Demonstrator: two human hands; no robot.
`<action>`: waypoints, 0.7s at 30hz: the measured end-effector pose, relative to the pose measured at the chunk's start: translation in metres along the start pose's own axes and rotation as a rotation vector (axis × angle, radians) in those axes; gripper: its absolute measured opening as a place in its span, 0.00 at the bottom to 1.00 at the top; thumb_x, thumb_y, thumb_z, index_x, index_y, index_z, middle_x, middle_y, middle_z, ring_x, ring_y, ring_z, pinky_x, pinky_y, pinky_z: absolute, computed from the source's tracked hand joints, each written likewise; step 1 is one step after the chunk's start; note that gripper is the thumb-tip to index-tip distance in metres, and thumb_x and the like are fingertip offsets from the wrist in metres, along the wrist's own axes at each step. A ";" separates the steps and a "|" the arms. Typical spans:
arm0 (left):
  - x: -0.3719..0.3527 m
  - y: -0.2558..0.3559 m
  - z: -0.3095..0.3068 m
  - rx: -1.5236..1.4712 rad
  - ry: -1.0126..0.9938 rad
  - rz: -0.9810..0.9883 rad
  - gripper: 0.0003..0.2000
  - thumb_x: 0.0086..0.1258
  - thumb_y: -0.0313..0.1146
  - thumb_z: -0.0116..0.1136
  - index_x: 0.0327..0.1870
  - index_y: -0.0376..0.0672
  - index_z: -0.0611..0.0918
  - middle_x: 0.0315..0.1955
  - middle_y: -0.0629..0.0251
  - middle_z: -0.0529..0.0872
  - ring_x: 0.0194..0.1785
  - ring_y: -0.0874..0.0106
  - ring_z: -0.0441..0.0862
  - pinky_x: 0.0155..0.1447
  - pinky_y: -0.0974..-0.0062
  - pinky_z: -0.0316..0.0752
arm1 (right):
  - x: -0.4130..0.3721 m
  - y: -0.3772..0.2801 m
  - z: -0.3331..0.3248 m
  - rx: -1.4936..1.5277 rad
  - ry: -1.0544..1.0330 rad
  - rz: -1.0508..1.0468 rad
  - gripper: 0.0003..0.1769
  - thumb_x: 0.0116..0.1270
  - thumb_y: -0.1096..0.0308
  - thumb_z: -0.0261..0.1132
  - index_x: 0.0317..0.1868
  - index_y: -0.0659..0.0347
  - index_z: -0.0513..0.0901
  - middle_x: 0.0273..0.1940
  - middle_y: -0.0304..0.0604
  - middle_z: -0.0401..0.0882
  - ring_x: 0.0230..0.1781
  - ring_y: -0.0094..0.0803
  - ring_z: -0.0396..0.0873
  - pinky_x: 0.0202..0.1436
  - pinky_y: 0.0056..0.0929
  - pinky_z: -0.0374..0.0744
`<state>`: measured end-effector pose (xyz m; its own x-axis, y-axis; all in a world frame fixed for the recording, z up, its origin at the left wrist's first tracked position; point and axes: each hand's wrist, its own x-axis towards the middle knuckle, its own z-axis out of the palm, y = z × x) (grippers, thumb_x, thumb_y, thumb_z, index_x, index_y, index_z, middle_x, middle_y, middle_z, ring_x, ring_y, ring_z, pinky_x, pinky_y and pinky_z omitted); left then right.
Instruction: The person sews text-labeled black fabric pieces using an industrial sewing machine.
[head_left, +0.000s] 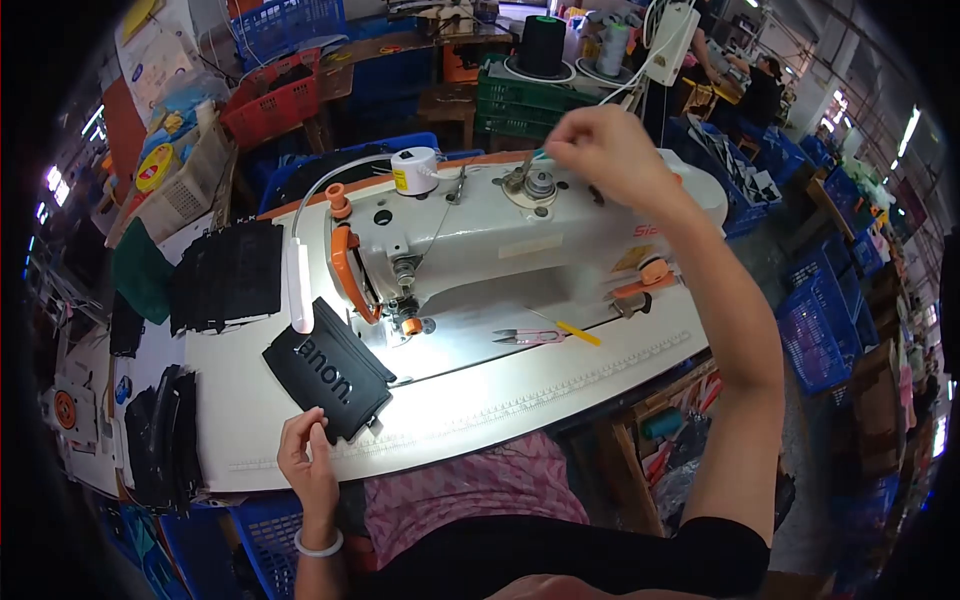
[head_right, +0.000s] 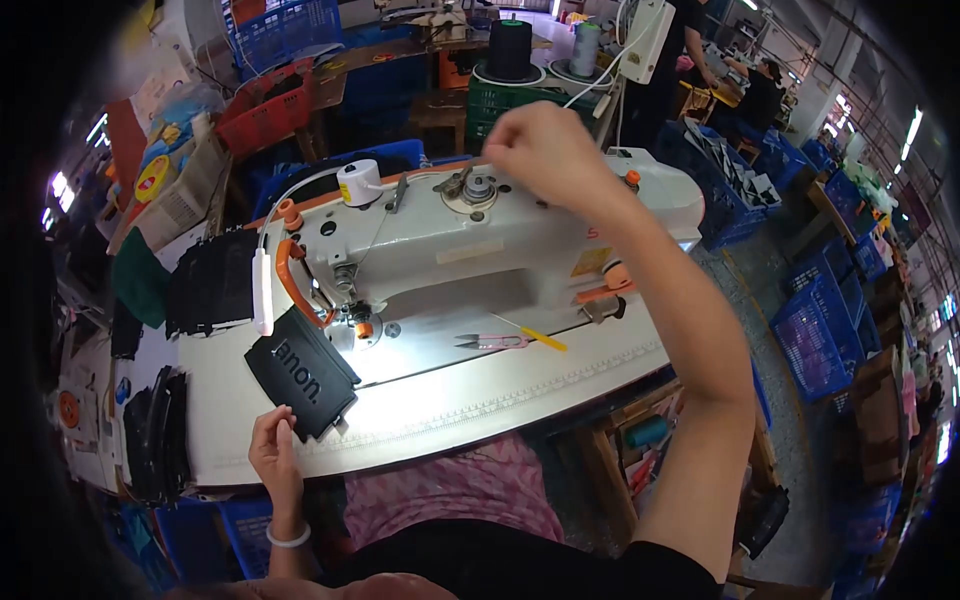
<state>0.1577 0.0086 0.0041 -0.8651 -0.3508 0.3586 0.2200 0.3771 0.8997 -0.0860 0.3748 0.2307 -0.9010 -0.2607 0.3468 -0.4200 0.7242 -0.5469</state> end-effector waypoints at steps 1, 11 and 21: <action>0.001 -0.002 0.000 -0.013 0.088 0.002 0.11 0.74 0.20 0.55 0.54 0.31 0.83 0.48 0.54 0.85 0.49 0.68 0.84 0.55 0.75 0.77 | -0.007 -0.017 0.008 -0.173 0.031 -0.117 0.06 0.62 0.68 0.67 0.35 0.61 0.88 0.28 0.49 0.85 0.28 0.44 0.85 0.35 0.39 0.81; -0.017 -0.022 -0.008 0.397 0.215 0.141 0.11 0.75 0.21 0.54 0.54 0.31 0.83 0.50 0.54 0.85 0.55 0.61 0.81 0.63 0.66 0.74 | 0.012 -0.009 0.007 -0.078 -0.017 -0.142 0.07 0.60 0.70 0.65 0.36 0.61 0.88 0.25 0.48 0.83 0.26 0.39 0.84 0.34 0.38 0.80; -0.012 -0.023 -0.001 0.481 0.201 0.252 0.11 0.72 0.18 0.54 0.52 0.32 0.84 0.48 0.53 0.85 0.53 0.60 0.82 0.61 0.67 0.75 | -0.001 -0.012 0.007 -0.190 0.034 -0.127 0.05 0.60 0.69 0.65 0.32 0.60 0.86 0.24 0.48 0.83 0.26 0.44 0.85 0.33 0.40 0.80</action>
<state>0.1639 0.0030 -0.0208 -0.6996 -0.3376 0.6297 0.1381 0.8008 0.5828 -0.0807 0.3625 0.2315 -0.8366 -0.3385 0.4307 -0.4992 0.7949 -0.3449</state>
